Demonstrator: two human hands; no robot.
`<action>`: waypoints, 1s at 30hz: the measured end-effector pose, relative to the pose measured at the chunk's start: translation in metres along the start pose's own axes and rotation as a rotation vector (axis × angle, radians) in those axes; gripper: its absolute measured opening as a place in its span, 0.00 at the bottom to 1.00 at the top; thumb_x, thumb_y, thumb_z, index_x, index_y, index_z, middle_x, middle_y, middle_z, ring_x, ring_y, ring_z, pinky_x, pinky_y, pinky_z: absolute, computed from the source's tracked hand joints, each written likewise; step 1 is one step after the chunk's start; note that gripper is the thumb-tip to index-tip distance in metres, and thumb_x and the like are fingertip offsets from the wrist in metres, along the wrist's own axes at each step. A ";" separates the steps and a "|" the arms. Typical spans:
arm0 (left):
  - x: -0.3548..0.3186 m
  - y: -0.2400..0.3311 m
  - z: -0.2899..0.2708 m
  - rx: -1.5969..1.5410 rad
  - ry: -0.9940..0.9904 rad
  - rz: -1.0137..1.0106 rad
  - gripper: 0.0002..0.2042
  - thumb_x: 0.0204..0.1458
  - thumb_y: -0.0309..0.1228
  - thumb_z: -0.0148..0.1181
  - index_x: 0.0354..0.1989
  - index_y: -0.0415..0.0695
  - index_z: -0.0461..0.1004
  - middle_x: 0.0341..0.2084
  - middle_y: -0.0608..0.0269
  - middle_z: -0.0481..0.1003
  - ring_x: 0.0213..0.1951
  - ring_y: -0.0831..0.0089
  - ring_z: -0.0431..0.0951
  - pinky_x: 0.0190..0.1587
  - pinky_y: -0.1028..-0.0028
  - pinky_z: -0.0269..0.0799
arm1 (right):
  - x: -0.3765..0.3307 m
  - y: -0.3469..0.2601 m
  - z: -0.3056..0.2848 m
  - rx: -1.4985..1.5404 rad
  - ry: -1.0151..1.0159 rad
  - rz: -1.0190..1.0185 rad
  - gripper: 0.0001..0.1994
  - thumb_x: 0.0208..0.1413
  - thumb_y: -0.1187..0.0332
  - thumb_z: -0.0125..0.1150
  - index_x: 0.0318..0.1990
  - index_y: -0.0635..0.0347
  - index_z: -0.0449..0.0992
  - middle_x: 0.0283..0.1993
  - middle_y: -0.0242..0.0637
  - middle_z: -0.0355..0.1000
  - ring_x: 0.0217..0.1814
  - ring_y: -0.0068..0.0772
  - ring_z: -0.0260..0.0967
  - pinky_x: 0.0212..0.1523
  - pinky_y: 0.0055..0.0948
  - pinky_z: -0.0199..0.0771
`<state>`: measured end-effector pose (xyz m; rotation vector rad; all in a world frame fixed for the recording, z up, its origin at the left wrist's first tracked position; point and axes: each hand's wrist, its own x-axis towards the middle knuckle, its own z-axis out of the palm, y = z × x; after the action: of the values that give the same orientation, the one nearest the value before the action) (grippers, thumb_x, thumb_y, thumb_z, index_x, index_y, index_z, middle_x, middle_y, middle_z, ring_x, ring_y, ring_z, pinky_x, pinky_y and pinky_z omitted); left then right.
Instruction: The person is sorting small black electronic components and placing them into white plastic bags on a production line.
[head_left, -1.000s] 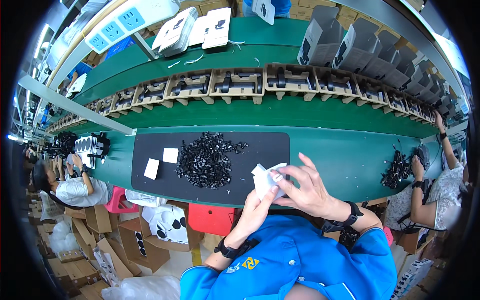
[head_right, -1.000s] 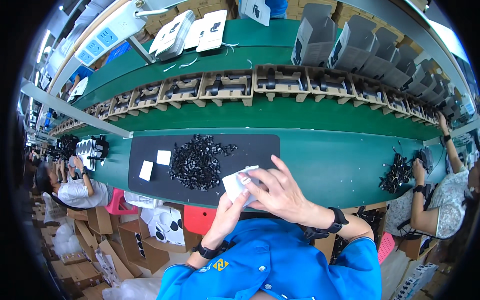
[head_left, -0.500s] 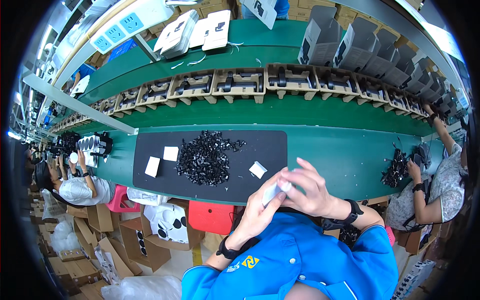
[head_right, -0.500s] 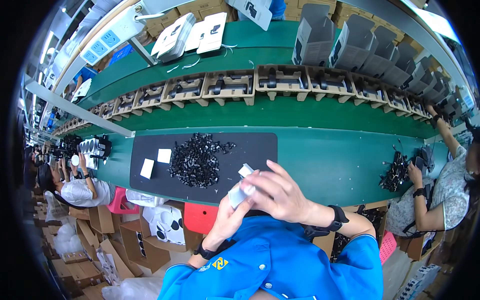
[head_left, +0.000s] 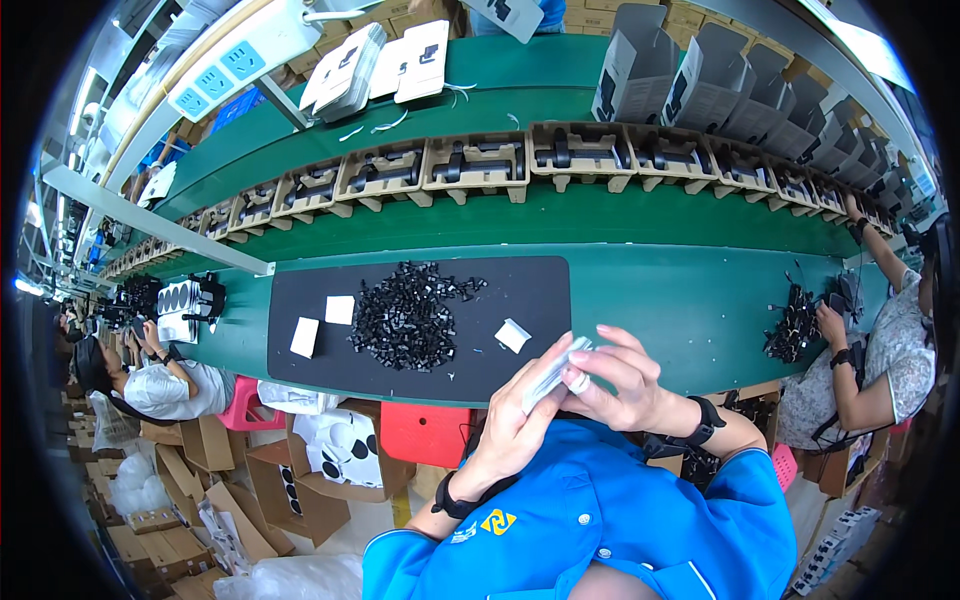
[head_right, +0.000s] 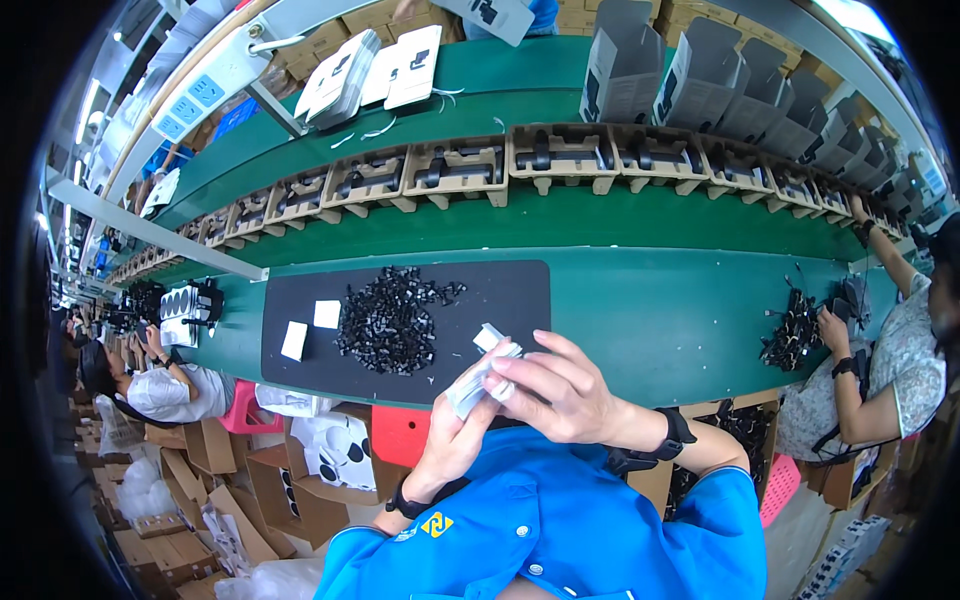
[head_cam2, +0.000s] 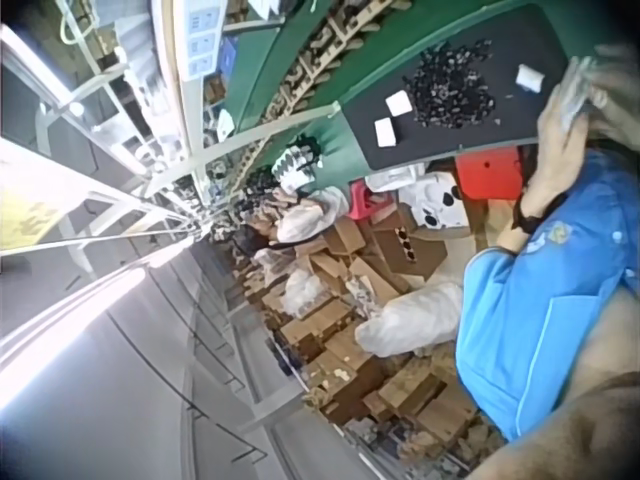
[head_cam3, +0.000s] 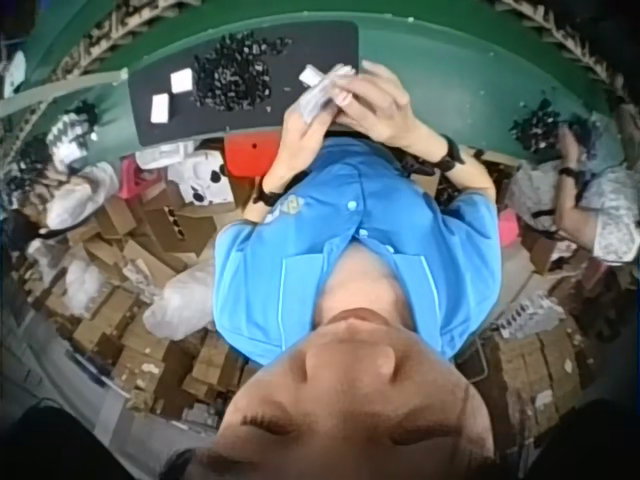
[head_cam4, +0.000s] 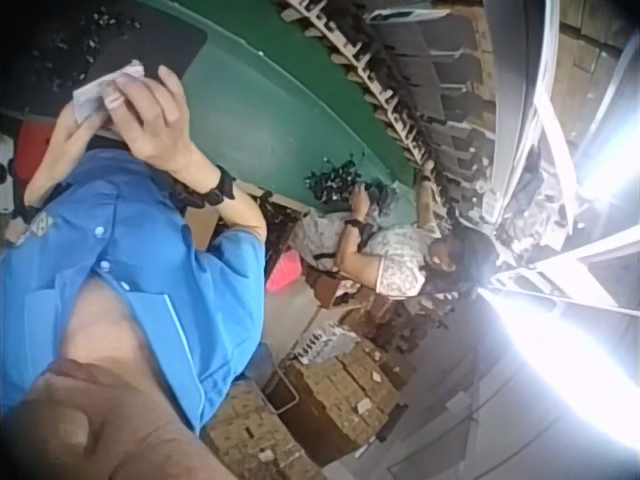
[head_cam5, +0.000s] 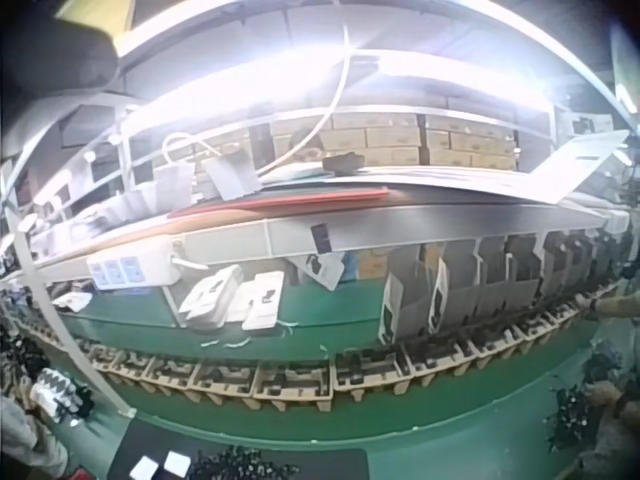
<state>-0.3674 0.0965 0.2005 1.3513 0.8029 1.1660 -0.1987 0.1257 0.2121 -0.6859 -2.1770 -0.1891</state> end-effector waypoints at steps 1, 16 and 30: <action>-0.001 0.000 0.000 -0.069 0.025 -0.041 0.17 0.57 0.26 0.48 0.55 0.36 0.65 0.41 0.52 0.72 0.43 0.66 0.74 0.46 0.73 0.68 | -0.003 -0.001 0.001 -0.086 0.039 -0.046 0.17 0.46 0.63 0.65 0.46 0.49 0.76 0.50 0.29 0.68 0.49 0.29 0.61 0.53 0.40 0.70; -0.014 -0.007 -0.009 0.029 0.008 -0.098 0.11 0.58 0.28 0.49 0.43 0.34 0.71 0.35 0.54 0.76 0.37 0.67 0.76 0.40 0.71 0.70 | 0.044 0.008 -0.021 0.257 -0.285 0.042 0.13 0.43 0.64 0.65 0.38 0.55 0.76 0.42 0.32 0.70 0.37 0.32 0.66 0.38 0.30 0.71; -0.072 -0.015 -0.054 -0.144 0.191 -0.581 0.21 0.45 0.20 0.61 0.51 0.35 0.68 0.41 0.59 0.74 0.44 0.73 0.74 0.46 0.75 0.71 | 0.044 -0.023 0.024 0.703 -0.744 0.080 0.07 0.57 0.68 0.51 0.38 0.62 0.67 0.32 0.39 0.70 0.25 0.44 0.70 0.20 0.32 0.64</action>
<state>-0.4362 0.0468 0.1659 0.8115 1.1327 0.8717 -0.2497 0.1330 0.2324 -0.4568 -2.6372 0.9747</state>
